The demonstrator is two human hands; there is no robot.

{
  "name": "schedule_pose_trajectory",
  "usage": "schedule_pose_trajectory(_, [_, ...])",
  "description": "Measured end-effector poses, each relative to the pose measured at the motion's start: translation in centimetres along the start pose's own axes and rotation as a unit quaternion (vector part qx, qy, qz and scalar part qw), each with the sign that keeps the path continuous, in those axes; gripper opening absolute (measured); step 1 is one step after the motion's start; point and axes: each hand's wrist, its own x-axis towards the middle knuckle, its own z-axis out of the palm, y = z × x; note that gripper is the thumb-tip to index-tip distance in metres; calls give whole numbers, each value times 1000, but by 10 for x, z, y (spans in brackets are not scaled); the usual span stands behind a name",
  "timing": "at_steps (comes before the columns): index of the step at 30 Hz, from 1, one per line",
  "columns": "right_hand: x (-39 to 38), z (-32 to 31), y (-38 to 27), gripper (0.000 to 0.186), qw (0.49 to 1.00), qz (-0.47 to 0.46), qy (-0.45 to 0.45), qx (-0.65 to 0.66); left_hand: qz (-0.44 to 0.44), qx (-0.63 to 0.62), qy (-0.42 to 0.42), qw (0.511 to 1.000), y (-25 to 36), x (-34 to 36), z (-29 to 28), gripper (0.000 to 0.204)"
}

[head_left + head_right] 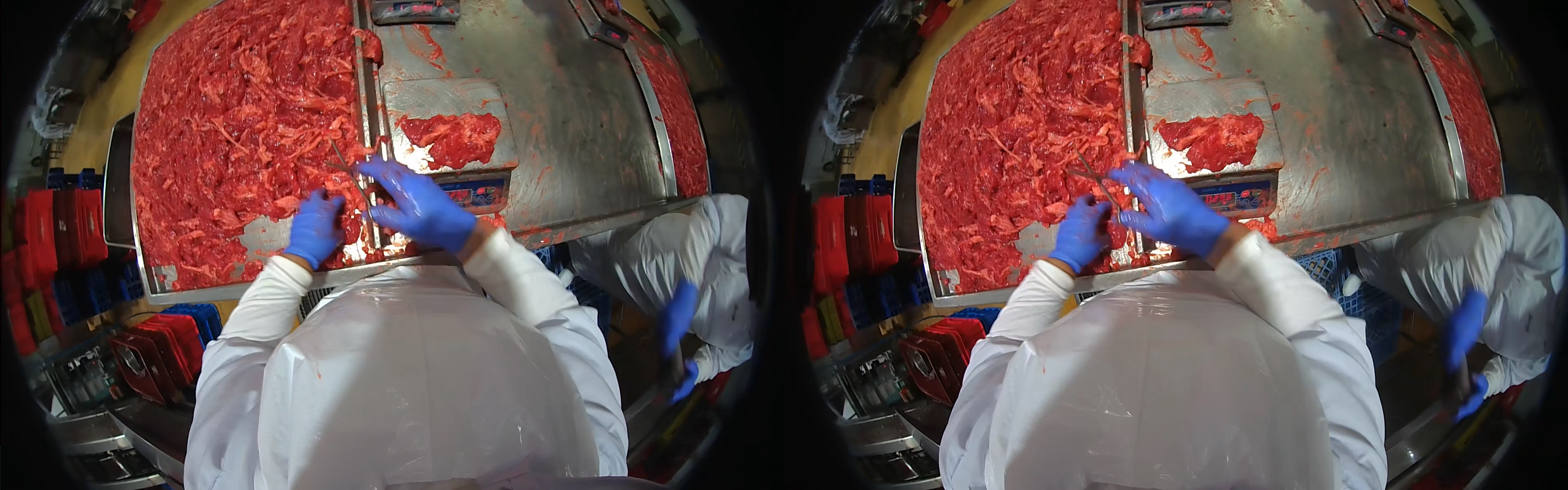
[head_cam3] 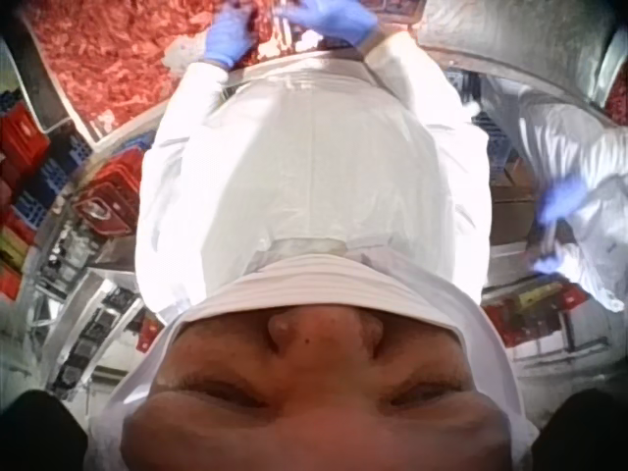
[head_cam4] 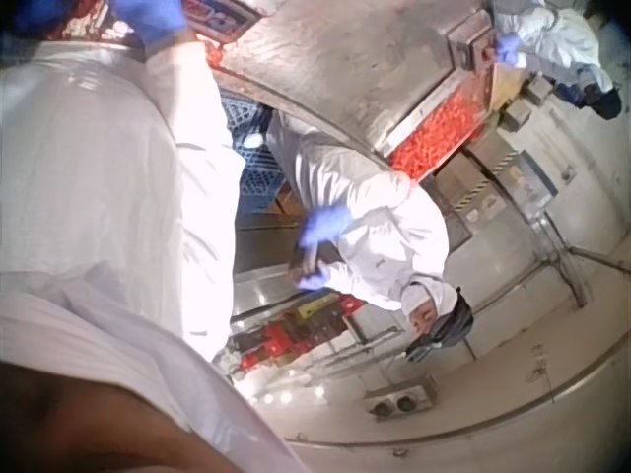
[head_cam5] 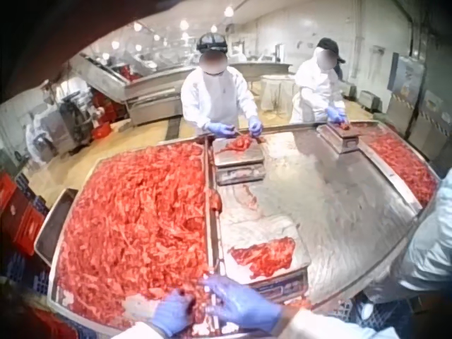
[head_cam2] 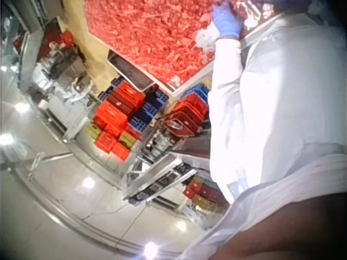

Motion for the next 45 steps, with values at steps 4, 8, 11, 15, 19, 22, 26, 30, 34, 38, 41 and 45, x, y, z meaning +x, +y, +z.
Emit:
schedule_pose_trajectory(4, [22,-61,78,59,963,183,167,-102,-3,-10,2,1000,-8,19,22,26])
schedule_pose_trajectory(8, [-42,-156,139,58,869,326,365,70,24,-12,39,999,-21,36,21,17])
schedule_pose_trajectory(11, [-129,-133,163,58,872,315,373,-45,109,-69,54,990,-29,60,11,11])
schedule_pose_trajectory(15, [-192,-47,102,62,870,350,301,-176,147,-135,8,980,25,75,-95,12])
schedule_pose_trajectory(19, [-195,-34,94,66,878,331,278,-207,213,-188,17,959,91,91,-148,9])
schedule_pose_trajectory(22, [-196,-35,93,67,870,352,280,-200,226,-307,-22,924,142,93,-190,7])
schedule_pose_trajectory(26, [-190,-36,86,66,871,357,284,-184,241,-440,-79,861,188,93,-223,10])
schedule_pose_trajectory(30, [-179,-36,77,65,880,343,306,-123,251,-292,-83,919,137,159,-130,38])
schedule_pose_trajectory(34, [-195,-33,89,66,875,329,332,-131,87,-109,177,974,21,154,-84,40])
schedule_pose_trajectory(38, [-195,-17,93,71,882,284,360,-109,158,-38,-115,980,12,44,-26,43])
schedule_pose_trajectory(41, [-197,-9,81,73,895,249,328,-172,163,-63,-186,967,11,-32,9,38])
schedule_pose_trajectory(45, [-191,-7,74,75,897,256,306,-188,147,-153,-297,931,-11,-37,-8,23])
